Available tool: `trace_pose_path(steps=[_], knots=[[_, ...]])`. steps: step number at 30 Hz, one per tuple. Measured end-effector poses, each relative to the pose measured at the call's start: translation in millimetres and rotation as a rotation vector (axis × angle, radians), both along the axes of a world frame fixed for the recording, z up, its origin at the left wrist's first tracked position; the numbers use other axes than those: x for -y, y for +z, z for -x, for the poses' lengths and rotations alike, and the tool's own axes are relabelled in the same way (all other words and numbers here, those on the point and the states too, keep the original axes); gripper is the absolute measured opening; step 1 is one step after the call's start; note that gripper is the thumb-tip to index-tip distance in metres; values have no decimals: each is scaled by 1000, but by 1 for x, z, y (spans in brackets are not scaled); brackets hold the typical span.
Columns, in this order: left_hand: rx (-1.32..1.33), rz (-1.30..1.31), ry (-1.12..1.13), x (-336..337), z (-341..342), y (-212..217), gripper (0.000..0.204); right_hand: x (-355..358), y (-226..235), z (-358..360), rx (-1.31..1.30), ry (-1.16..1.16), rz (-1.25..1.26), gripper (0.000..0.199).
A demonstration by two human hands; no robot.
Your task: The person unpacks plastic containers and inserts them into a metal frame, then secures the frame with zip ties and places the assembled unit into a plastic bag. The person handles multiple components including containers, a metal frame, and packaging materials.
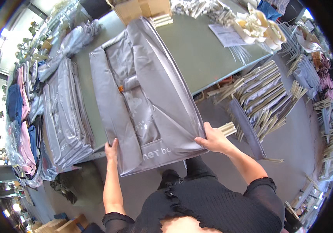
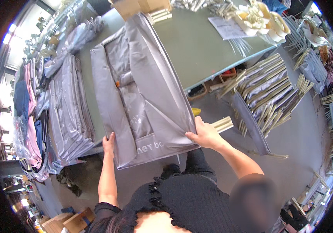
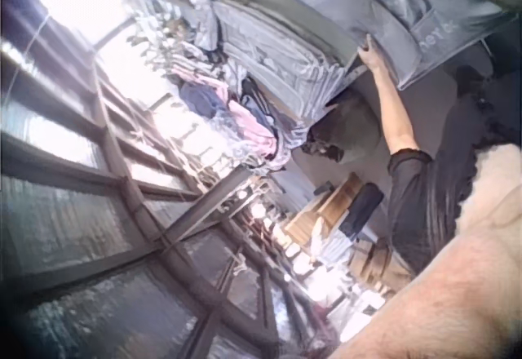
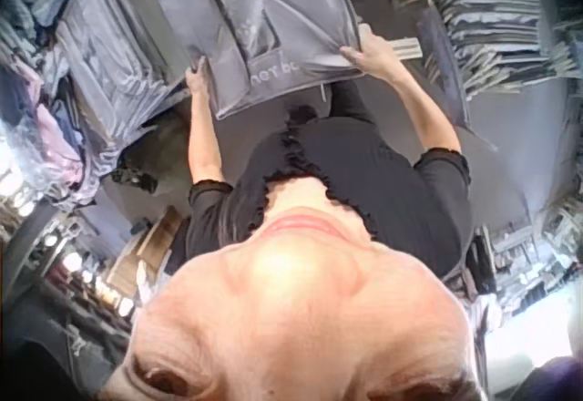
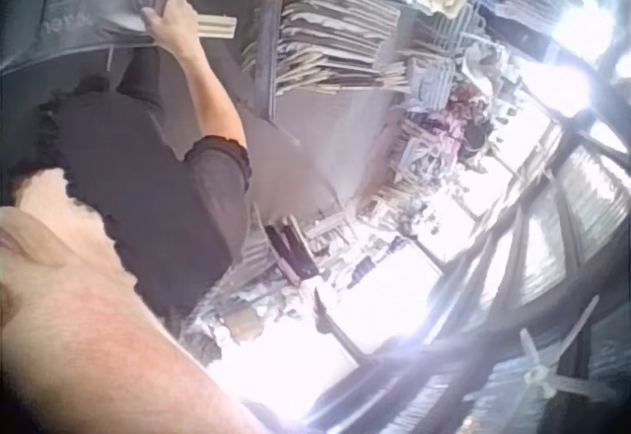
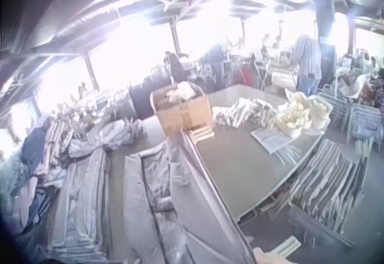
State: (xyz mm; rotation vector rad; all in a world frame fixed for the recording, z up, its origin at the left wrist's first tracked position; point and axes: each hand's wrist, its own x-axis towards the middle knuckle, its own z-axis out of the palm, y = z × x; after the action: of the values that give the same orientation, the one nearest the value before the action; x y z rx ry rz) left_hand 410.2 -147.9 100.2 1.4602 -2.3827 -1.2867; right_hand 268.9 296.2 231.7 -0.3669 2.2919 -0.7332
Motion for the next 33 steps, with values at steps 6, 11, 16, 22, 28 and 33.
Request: trace_pose_path(steps=[6,11,16,22,28,33], knots=[[43,-7,-20,-20,0,34,62,2,18,11,-200,201,-236,69],[-66,237,-65,-9,-21,17,70,44,0,28,-916,249,149,77],[-476,393,-18,-82,-90,54,49,66,-34,40,-983,519,-320,70],[-242,-150,-73,-268,-318,-48,34,129,-3,-143,-792,1079,422,34],[37,-474,160,-417,-361,-81,26,157,-273,-251,7,1160,180,17],[-96,-595,582,-420,-351,-151,22,248,-481,-203,-260,941,-295,30]])
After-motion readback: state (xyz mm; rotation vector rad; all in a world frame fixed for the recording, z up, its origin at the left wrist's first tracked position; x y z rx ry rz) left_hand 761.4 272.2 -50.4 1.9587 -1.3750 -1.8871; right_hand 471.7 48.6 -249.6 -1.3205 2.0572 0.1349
